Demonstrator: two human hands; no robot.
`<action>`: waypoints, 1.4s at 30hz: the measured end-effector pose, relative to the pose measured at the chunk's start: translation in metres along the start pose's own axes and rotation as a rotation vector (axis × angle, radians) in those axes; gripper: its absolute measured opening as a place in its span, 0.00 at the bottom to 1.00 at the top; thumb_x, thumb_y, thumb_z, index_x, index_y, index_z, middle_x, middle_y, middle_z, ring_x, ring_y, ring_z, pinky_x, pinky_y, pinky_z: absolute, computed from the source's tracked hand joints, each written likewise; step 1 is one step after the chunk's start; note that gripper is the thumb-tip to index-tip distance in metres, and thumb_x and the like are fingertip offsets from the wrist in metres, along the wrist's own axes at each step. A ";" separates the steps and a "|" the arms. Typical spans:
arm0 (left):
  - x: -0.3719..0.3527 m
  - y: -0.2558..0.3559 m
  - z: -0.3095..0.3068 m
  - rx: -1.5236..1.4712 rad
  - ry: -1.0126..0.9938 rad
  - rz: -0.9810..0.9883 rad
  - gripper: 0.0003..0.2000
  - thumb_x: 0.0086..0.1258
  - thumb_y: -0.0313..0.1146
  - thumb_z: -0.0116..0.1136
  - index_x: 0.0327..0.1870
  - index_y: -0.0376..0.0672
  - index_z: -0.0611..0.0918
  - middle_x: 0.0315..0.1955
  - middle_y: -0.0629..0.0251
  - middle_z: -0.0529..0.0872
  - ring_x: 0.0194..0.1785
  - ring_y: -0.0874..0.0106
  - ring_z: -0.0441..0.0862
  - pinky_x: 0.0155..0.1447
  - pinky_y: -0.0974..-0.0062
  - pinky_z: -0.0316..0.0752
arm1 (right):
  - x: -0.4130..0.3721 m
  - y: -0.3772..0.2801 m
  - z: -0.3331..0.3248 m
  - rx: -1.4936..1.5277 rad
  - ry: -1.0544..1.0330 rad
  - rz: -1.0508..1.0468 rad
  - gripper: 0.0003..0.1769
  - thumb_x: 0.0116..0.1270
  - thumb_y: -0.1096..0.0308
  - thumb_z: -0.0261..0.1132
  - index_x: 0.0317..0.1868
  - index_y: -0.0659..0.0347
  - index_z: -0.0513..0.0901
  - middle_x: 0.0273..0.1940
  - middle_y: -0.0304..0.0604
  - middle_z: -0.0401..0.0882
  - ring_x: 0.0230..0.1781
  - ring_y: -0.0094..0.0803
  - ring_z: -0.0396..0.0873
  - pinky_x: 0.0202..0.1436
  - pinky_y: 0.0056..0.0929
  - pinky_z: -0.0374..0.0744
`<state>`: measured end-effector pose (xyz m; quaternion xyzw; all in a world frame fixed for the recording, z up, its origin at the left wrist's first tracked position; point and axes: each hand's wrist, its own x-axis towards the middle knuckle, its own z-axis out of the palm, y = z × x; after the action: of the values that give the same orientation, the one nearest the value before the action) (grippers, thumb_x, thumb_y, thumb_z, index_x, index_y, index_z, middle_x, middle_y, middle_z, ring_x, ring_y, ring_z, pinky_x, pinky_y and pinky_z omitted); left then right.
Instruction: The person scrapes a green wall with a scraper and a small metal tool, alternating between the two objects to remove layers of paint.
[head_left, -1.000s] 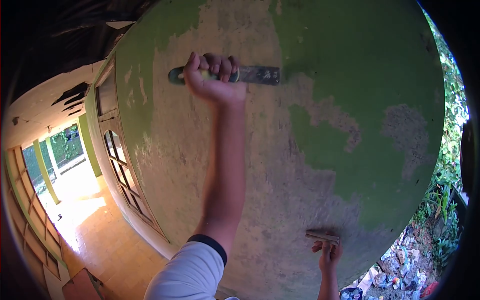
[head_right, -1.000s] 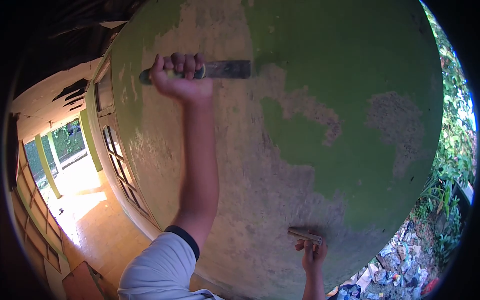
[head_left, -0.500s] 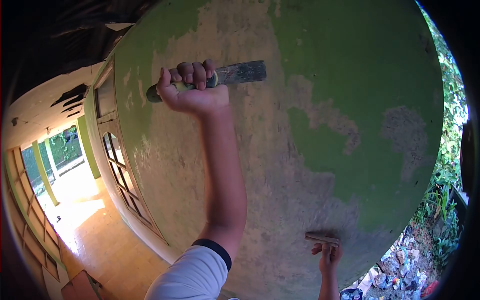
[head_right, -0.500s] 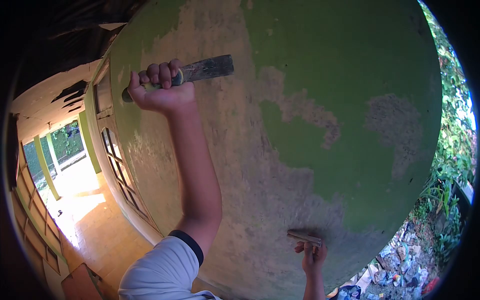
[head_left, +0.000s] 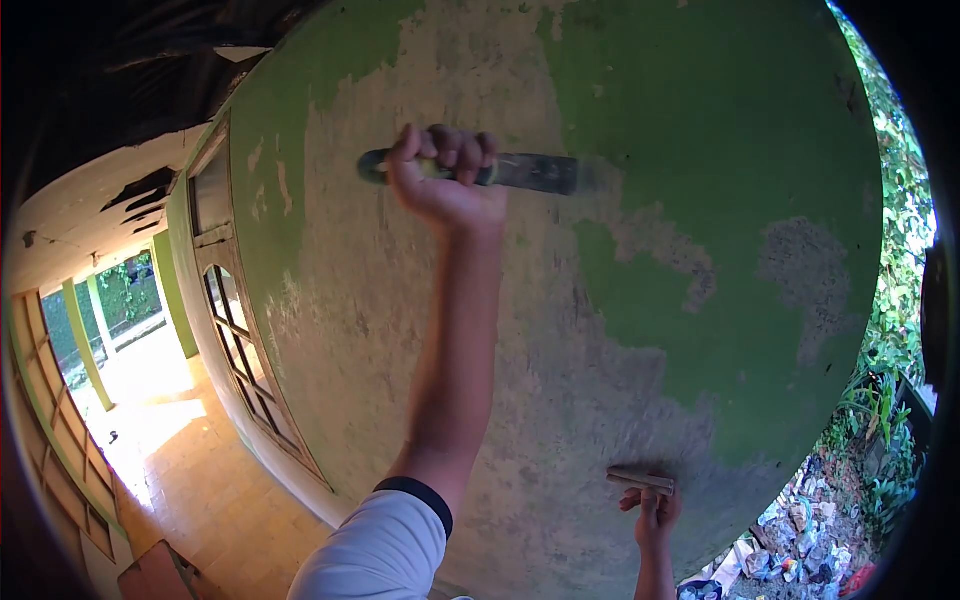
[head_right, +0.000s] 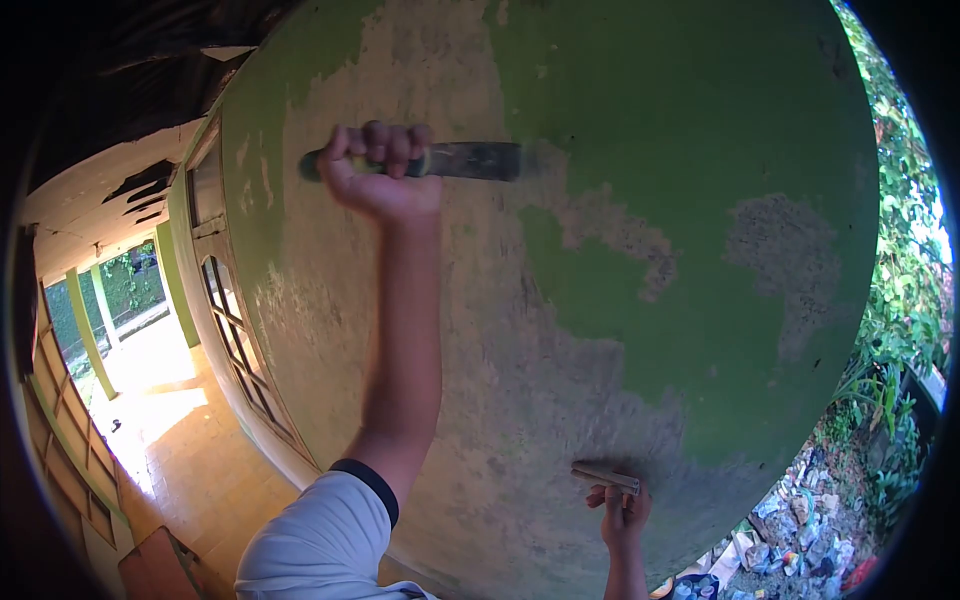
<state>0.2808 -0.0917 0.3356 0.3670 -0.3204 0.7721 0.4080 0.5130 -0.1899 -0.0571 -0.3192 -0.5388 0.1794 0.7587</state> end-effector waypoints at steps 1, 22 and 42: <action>0.001 0.010 0.001 -0.010 -0.001 0.076 0.13 0.59 0.40 0.48 0.17 0.53 0.62 0.11 0.76 0.59 0.11 0.80 0.51 0.23 0.74 0.59 | 0.000 -0.001 0.000 -0.002 0.001 -0.003 0.12 0.68 0.67 0.54 0.46 0.65 0.69 0.25 0.47 0.77 0.18 0.30 0.76 0.21 0.26 0.77; 0.019 0.041 0.011 -0.037 -0.128 0.209 0.11 0.58 0.39 0.48 0.18 0.52 0.63 0.11 0.75 0.58 0.11 0.80 0.52 0.25 0.74 0.60 | 0.001 -0.005 0.001 -0.015 -0.009 -0.008 0.13 0.67 0.67 0.54 0.48 0.64 0.68 0.25 0.46 0.77 0.17 0.29 0.76 0.20 0.25 0.76; 0.023 0.041 0.016 0.078 -0.134 0.258 0.12 0.58 0.40 0.46 0.17 0.51 0.61 0.12 0.73 0.59 0.12 0.79 0.52 0.25 0.73 0.58 | 0.001 -0.007 0.001 0.032 -0.012 0.058 0.12 0.67 0.69 0.54 0.47 0.67 0.69 0.27 0.47 0.77 0.21 0.29 0.77 0.25 0.25 0.77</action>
<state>0.2406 -0.1143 0.3553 0.3891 -0.3611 0.8037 0.2687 0.5120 -0.1936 -0.0515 -0.3213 -0.5308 0.2118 0.7551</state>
